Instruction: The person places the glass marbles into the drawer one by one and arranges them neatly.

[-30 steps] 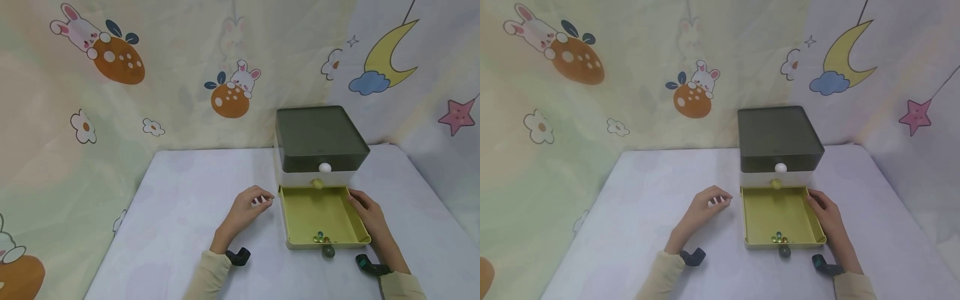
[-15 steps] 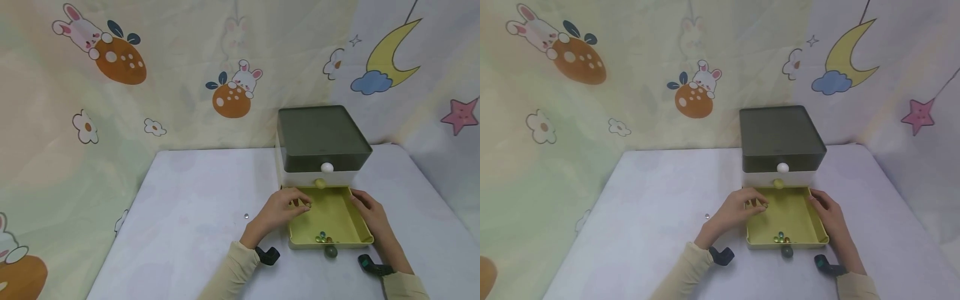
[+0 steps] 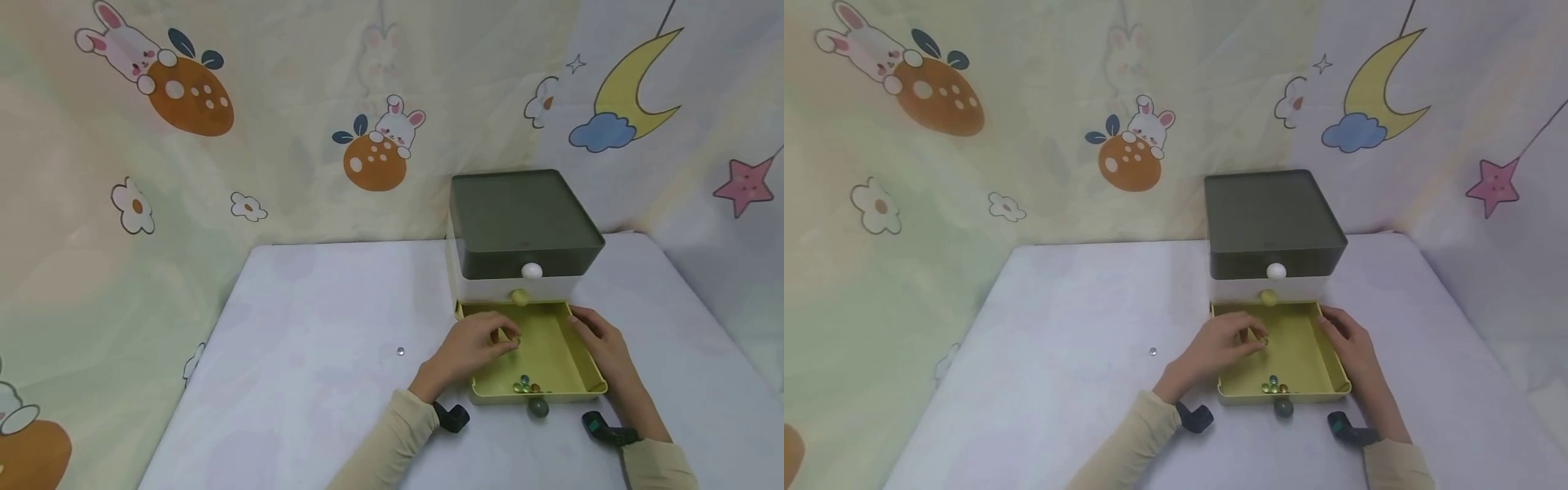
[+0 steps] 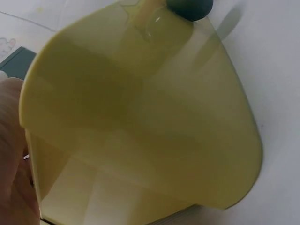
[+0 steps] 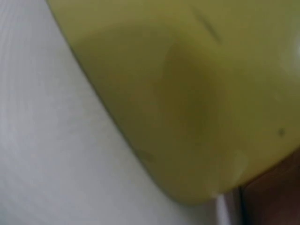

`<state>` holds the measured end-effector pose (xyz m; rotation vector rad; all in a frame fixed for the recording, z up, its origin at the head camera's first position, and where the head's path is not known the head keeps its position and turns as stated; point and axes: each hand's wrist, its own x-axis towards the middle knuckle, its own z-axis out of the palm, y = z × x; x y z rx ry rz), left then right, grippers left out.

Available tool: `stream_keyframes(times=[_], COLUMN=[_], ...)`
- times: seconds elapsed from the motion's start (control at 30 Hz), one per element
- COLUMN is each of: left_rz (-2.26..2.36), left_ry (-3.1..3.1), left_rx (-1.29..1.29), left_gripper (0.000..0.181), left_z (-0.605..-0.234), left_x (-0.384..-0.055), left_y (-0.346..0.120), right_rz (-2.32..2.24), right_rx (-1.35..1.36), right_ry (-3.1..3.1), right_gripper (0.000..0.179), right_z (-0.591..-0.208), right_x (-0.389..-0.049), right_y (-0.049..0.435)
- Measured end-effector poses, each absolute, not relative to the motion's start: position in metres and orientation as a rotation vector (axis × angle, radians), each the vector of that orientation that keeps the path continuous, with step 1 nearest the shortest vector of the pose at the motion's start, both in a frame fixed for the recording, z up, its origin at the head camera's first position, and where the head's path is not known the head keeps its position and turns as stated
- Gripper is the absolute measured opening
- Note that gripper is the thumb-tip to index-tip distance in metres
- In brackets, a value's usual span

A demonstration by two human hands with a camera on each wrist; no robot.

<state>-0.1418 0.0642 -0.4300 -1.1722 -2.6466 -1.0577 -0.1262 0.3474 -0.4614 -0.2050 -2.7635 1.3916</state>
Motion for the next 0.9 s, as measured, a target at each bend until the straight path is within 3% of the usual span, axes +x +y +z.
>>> stream_keyframes(times=[0.47,0.9], left_rz=[-0.536,-0.363], left_ry=[-2.702,-2.76], left_rx=[-1.11,-1.122], left_gripper=[0.012,0.009], left_z=[-0.436,-0.435], left_x=[-0.141,-0.138], left_y=[0.074,0.076], right_rz=[1.372,1.388], right_rx=[-0.212,-0.249], right_ry=[-2.771,-2.769], right_gripper=[0.061,0.063], right_z=[-0.461,-0.462], right_x=[-0.127,-0.127], right_y=[0.345,0.346])
